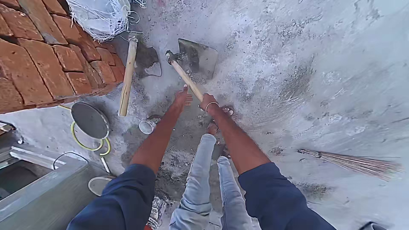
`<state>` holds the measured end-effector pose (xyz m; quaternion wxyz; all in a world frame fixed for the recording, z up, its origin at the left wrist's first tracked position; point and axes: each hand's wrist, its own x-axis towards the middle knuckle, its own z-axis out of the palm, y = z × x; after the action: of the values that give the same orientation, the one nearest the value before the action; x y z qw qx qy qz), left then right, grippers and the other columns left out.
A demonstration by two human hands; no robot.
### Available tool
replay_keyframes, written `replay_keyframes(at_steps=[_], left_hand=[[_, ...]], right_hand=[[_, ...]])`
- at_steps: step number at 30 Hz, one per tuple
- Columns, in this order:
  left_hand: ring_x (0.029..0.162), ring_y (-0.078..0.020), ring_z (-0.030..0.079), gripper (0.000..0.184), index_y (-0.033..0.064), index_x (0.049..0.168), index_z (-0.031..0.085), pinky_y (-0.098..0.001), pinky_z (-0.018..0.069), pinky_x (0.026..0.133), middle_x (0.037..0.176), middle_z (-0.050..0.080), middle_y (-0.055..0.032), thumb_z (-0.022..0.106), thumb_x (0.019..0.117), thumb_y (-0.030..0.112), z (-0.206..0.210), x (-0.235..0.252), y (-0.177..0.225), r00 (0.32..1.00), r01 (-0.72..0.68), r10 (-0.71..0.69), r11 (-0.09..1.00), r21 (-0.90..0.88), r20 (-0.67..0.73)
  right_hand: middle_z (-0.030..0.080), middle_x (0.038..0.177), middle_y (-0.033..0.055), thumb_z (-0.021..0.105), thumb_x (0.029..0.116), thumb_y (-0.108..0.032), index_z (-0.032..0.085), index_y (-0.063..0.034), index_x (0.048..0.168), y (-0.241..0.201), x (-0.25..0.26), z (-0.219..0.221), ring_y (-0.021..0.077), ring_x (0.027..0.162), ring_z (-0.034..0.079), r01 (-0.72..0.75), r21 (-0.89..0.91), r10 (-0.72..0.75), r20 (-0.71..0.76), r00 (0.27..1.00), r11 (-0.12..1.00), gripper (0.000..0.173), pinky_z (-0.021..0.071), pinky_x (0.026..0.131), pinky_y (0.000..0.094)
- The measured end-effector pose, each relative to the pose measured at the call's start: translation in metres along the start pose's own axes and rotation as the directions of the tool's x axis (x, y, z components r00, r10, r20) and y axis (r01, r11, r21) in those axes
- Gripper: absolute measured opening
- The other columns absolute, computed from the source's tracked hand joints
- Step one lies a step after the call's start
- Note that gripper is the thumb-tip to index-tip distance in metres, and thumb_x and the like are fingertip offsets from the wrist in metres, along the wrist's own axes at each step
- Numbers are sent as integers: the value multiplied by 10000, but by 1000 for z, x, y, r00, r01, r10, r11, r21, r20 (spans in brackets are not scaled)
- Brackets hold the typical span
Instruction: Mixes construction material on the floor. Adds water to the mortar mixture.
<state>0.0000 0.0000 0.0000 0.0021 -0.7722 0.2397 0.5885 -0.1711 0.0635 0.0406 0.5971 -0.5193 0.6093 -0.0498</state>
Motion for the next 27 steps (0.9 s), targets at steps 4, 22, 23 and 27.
replay_keyframes(at_steps=[4,22,23,27], left_hand=[[869,-249,711,376,61,1220,491,-418,612,771,1014,673,-139,401,1103,407,33,35,-40,994,-16,-48,820,-573,-97],[530,-120,539,188,147,847,471,-291,557,582,639,506,10,467,1029,101,15,-16,-122,997,18,-69,712,-702,-44],[524,-119,537,196,143,838,472,-290,556,578,631,504,11,466,1029,100,11,2,-91,999,-34,3,727,-686,-47],[512,-112,530,197,134,846,449,-261,530,541,618,486,2,467,1042,115,-2,79,36,968,-246,227,814,-527,-102]], right_hand=[[635,1302,263,738,918,-153,585,7,1337,12,4,51,423,1212,635,-361,-31,356,257,898,932,474,531,935,629],[701,1082,257,673,980,-184,536,-24,1399,34,-82,135,444,1023,698,-278,-181,301,112,947,943,468,557,850,591],[699,1016,263,704,960,-172,560,-10,1340,25,-61,123,457,955,705,-258,-140,261,8,965,956,438,566,773,602],[658,1252,254,708,919,-138,560,3,1368,-17,61,65,419,1175,658,-256,-38,252,-89,964,966,493,545,907,599]])
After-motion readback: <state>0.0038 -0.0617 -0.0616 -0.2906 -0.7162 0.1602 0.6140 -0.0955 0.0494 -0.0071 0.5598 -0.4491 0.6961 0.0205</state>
